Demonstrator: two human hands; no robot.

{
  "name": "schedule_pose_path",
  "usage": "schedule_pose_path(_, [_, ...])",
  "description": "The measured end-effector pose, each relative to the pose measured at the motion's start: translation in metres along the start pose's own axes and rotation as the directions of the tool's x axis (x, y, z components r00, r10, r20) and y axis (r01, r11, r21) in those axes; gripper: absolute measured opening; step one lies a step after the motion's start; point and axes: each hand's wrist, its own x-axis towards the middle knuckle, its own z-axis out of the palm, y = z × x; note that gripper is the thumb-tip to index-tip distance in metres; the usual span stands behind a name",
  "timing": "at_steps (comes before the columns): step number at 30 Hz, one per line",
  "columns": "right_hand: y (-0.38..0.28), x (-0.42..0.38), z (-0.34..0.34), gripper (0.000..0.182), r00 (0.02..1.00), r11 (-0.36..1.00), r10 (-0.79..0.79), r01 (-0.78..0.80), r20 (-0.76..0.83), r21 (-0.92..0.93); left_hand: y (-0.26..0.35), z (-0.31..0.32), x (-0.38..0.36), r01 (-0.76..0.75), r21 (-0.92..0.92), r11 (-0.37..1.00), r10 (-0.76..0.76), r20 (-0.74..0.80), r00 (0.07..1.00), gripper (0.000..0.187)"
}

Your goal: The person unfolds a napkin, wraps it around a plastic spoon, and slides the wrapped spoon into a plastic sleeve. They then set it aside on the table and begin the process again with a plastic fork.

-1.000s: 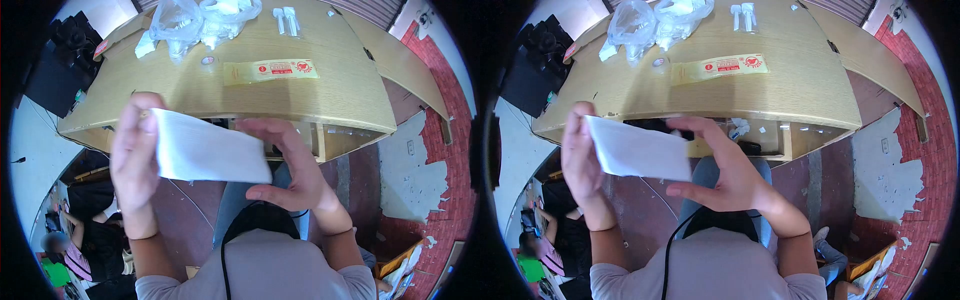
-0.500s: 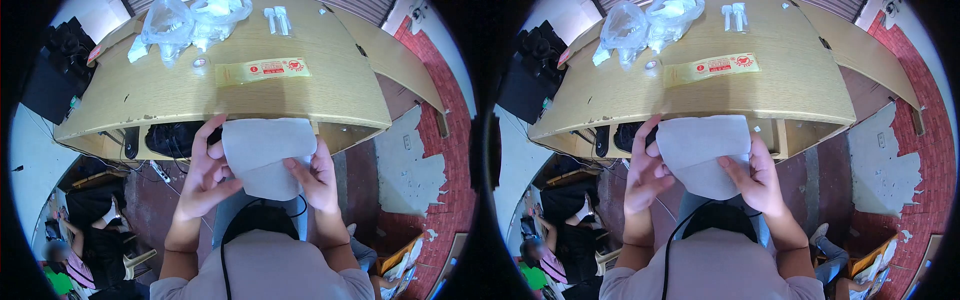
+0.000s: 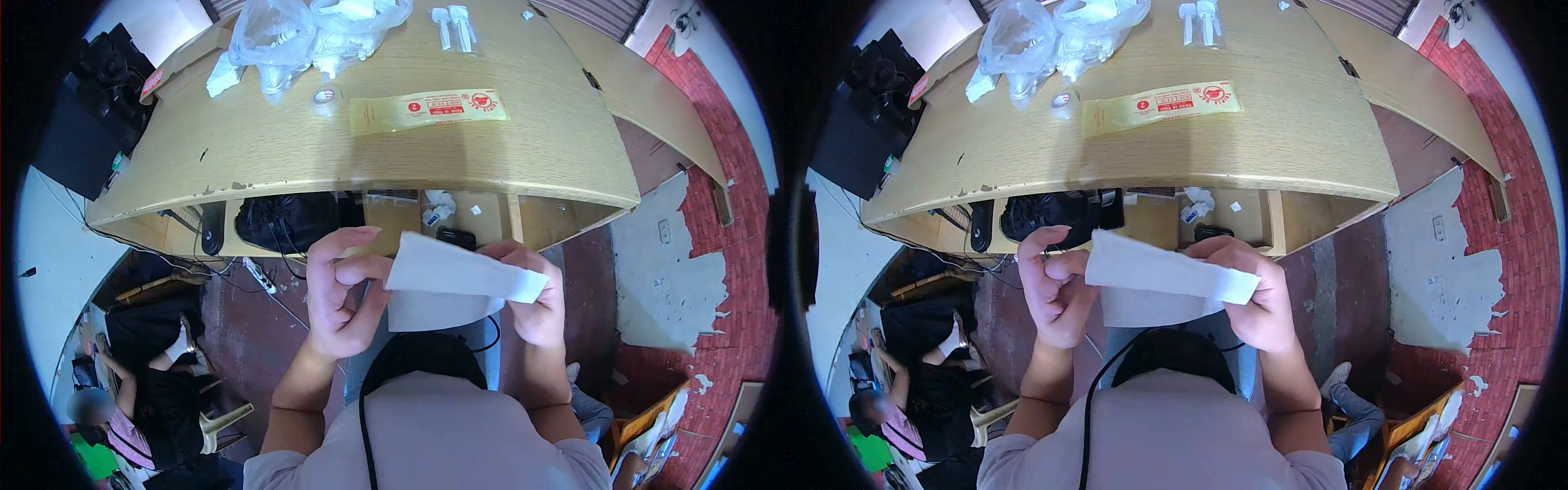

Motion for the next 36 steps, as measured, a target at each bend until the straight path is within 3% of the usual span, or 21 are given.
schedule_pose_path(2, [0.001,0.002,-0.002,0.015,0.999,1.0,-0.014,0.013,0.041,0.024,-0.001,-0.003,0.001,-0.008,-0.03,1.0,0.008,-0.008,1.0,0.051])
schedule_pose_path(5, [0.0,0.003,-0.004,0.017,0.992,0.997,-0.074,0.073,0.107,0.015,0.0,-0.006,0.007,-0.09,-0.012,0.996,0.091,0.132,0.987,0.043])
schedule_pose_path(7, [-0.004,0.0,-0.008,0.025,0.989,0.999,-0.001,0.007,0.151,-0.037,-0.001,-0.004,0.004,0.065,-0.232,0.97,-0.029,0.154,0.988,0.037])
schedule_pose_path(8, [-0.002,-0.003,-0.009,0.025,0.989,0.999,-0.001,0.006,0.151,-0.037,-0.001,-0.004,0.003,0.065,-0.232,0.97,-0.03,0.154,0.988,0.037])
schedule_pose_path(10, [0.001,-0.011,-0.011,0.032,0.997,0.997,0.013,-0.019,0.08,0.081,-0.002,-0.004,0.002,0.155,-0.424,0.892,-0.105,0.14,0.985,0.031])
schedule_pose_path(11, [-0.001,-0.013,-0.012,0.032,0.997,0.996,0.014,-0.021,0.081,0.081,0.001,-0.003,0.003,0.156,-0.424,0.892,-0.106,0.14,0.985,0.031])
schedule_pose_path(13, [-0.008,-0.015,-0.014,0.039,0.977,0.971,0.209,-0.211,0.036,0.114,0.01,-0.001,0.006,0.187,-0.434,0.881,-0.139,0.14,0.98,0.026])
schedule_pose_path(14, [-0.009,-0.007,-0.012,0.046,0.98,0.925,0.16,-0.192,0.122,0.328,0.007,-0.001,0.004,0.188,-0.435,0.881,-0.139,0.14,0.98,0.026])
schedule_pose_path(16, [-0.008,-0.005,-0.007,0.053,0.988,0.953,0.14,-0.153,0.067,0.262,-0.001,0.0,-0.002,0.069,-0.298,0.952,-0.052,0.067,0.996,0.022])
schedule_pose_path(18, [-0.012,-0.003,-0.003,0.07,0.986,0.965,0.163,-0.165,0.023,0.203,-0.002,0.003,-0.004,0.068,-0.248,0.966,-0.059,0.045,0.997,0.022])
schedule_pose_path(19, [-0.012,-0.004,-0.006,0.07,0.986,0.965,0.164,-0.166,0.024,0.204,-0.003,0.004,-0.005,0.069,-0.199,0.978,-0.065,0.023,0.998,0.023])
schedule_pose_path(21, [-0.011,-0.007,-0.018,0.066,0.957,0.955,0.285,-0.279,0.054,-0.102,0.0,0.003,-0.003,0.069,-0.164,0.984,-0.062,0.046,0.997,0.025])
schedule_pose_path(22, [-0.006,-0.005,-0.009,0.043,0.994,0.994,0.109,-0.108,-0.009,0.032,0.001,0.003,-0.002,0.066,-0.13,0.989,-0.058,0.07,0.996,0.028])
schedule_pose_path(23, [-0.007,-0.005,-0.007,0.043,0.994,0.994,0.108,-0.108,-0.01,0.032,0.0,0.003,-0.002,0.067,-0.129,0.989,-0.058,0.071,0.996,0.028])
schedule_pose_path(25, [-0.014,-0.007,-0.004,0.004,0.98,0.976,0.193,-0.198,-0.056,-0.094,-0.004,0.005,-0.003,0.05,-0.138,0.989,-0.044,0.047,0.998,0.04])
schedule_pose_path(26, [-0.004,-0.009,-0.006,0.015,0.986,0.984,0.151,-0.157,-0.07,-0.09,-0.002,0.008,-0.002,0.05,-0.138,0.989,-0.044,0.047,0.998,0.04])
schedule_pose_path(28, [-0.012,-0.006,0.003,0.014,0.98,0.978,0.163,-0.175,-0.11,-0.112,0.005,0.014,0.001,0.192,-0.297,0.935,-0.208,-0.023,0.978,0.055])
schedule_pose_path(29, [-0.016,-0.005,0.006,0.014,0.973,0.971,0.175,-0.195,-0.151,-0.135,0.003,0.012,0.001,0.192,-0.297,0.935,-0.208,-0.024,0.978,0.055])
schedule_pose_path(32, [-0.007,-0.007,0.003,0.016,0.983,0.972,0.092,-0.123,-0.156,-0.202,0.001,0.011,0.002,0.314,-0.412,0.856,-0.307,0.085,0.948,0.063])
schedule_pose_path(34, [-0.009,-0.007,0.003,0.017,0.979,0.963,0.109,-0.147,-0.172,-0.225,0.01,0.018,0.004,0.462,-0.504,0.73,-0.481,0.101,0.871,0.063])
schedule_pose_path(36, [-0.009,-0.007,0.002,0.017,0.974,0.954,0.126,-0.172,-0.191,-0.248,0.008,0.019,0.001,0.47,-0.45,0.76,-0.478,0.103,0.872,0.064])
